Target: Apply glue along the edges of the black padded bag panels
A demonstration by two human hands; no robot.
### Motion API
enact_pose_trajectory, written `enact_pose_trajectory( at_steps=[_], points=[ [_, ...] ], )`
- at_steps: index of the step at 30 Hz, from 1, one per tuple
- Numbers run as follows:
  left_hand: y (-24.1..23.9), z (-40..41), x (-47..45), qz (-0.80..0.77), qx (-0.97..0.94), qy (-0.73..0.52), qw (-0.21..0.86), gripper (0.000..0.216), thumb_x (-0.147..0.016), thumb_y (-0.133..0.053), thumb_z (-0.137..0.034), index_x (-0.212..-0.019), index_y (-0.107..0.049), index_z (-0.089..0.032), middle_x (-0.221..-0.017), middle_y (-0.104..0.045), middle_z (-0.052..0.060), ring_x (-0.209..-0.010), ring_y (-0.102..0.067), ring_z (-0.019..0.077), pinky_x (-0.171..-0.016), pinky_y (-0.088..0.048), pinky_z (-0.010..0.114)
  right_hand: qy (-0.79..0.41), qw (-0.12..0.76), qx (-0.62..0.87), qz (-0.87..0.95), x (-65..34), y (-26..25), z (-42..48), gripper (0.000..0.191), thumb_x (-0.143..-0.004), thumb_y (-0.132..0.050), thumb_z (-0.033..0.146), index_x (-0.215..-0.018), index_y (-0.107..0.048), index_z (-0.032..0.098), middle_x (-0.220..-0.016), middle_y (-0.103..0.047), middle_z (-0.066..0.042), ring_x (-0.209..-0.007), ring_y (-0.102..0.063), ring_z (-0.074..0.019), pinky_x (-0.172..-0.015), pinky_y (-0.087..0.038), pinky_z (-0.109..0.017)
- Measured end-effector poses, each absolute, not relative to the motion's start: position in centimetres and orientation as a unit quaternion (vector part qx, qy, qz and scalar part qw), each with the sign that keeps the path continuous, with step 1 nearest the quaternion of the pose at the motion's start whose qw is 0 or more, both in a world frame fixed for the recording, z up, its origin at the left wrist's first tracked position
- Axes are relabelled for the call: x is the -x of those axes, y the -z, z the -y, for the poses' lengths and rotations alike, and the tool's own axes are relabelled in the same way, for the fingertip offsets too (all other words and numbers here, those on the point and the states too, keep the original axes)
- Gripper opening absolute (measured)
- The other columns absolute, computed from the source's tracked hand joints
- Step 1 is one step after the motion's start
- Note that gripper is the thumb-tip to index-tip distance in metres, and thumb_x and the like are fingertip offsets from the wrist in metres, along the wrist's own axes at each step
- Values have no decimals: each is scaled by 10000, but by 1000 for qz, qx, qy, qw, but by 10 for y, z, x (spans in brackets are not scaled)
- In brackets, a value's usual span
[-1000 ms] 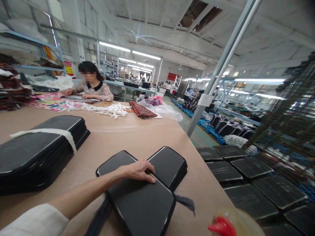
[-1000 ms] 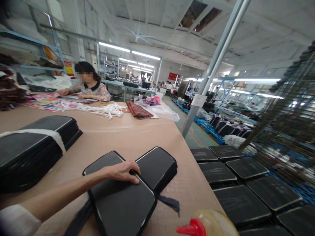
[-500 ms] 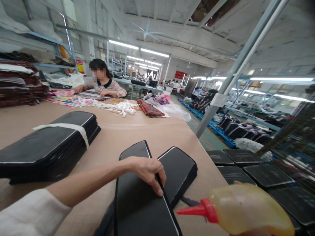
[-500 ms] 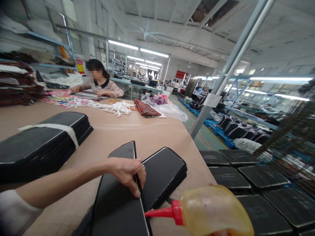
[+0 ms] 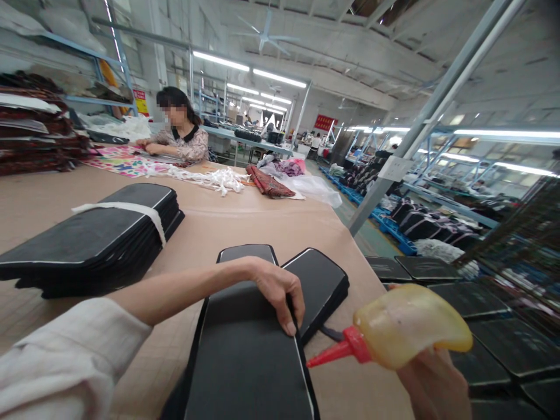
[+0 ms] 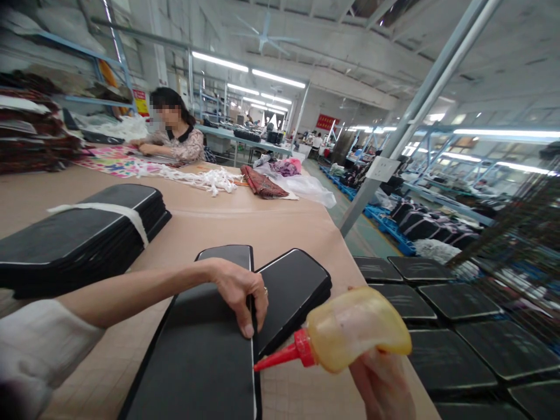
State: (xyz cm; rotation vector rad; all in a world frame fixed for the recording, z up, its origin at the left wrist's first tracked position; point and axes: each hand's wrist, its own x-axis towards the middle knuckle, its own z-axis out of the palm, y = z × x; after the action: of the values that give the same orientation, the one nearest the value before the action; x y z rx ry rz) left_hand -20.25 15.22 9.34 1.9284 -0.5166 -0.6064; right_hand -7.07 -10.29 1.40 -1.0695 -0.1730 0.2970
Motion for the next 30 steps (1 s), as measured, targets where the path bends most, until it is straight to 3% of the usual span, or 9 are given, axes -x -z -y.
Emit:
enact_pose_trajectory(
  at_steps=[3, 8, 12, 17, 22, 26, 30],
  points=[
    [-93, -150, 200, 211, -788, 267, 512, 85, -668, -660, -224, -700, -679, -149, -706, -643, -9, -746, -573, 155, -717, -424, 219, -171, 809, 556, 81, 65, -23, 98, 350, -542, -690, 132, -872, -597, 200, -928, -599, -31, -918, -533, -210, -644, -514, -303],
    [-93, -149, 201, 213, -784, 274, 515, 99, -660, -670, -234, -702, -682, -146, -705, -646, -8, -753, -574, 160, -724, -426, 224, -162, 792, 582, 91, 51, -26, 97, 118, -759, -569, 267, -849, -571, 190, -849, -582, -16, -764, -553, -126, -636, -488, -271],
    [-95, -148, 203, 209, -776, 277, 526, 142, -626, -706, -282, -686, -689, -154, -698, -646, -11, -763, -573, 166, -730, -428, 225, -178, 791, 575, 109, 61, -21, 91, 295, -809, -467, 416, -804, -572, 141, -805, -591, -24, -662, -543, -90, -616, -489, -267],
    [-97, -149, 206, 215, -768, 279, 535, 135, -619, -710, -267, -691, -689, -155, -711, -646, -12, -776, -573, 168, -746, -428, 230, -225, 793, 546, 147, 73, -19, 82, 254, -750, -579, 342, -919, -547, 155, -894, -578, -41, -779, -558, -144, -661, -499, -332],
    [-95, -151, 208, 215, -768, 276, 536, 138, -623, -706, -265, -691, -687, -146, -707, -648, -8, -768, -576, 167, -740, -428, 228, -254, 797, 522, 166, 70, -22, 77, 544, -442, -743, 275, -949, -553, 224, -913, -594, -48, -850, -556, -237, -636, -514, -366],
    [-93, -153, 209, 209, -763, 280, 544, 188, -603, -724, -312, -697, -691, -153, -711, -649, -7, -777, -578, 174, -745, -432, 229, -255, 803, 511, 170, 70, -26, 69, 637, -420, -720, 290, -1024, -530, 221, -921, -599, -63, -846, -562, -251, -624, -512, -364],
    [-94, -155, 208, 211, -767, 279, 538, 142, -629, -706, -269, -713, -690, -157, -720, -647, -11, -785, -575, 168, -749, -430, 225, -213, 811, 512, 187, 70, -31, 64, 761, -389, -742, 311, -1103, -495, 219, -944, -600, -57, -749, -581, -208, -599, -512, -313]
  ],
)
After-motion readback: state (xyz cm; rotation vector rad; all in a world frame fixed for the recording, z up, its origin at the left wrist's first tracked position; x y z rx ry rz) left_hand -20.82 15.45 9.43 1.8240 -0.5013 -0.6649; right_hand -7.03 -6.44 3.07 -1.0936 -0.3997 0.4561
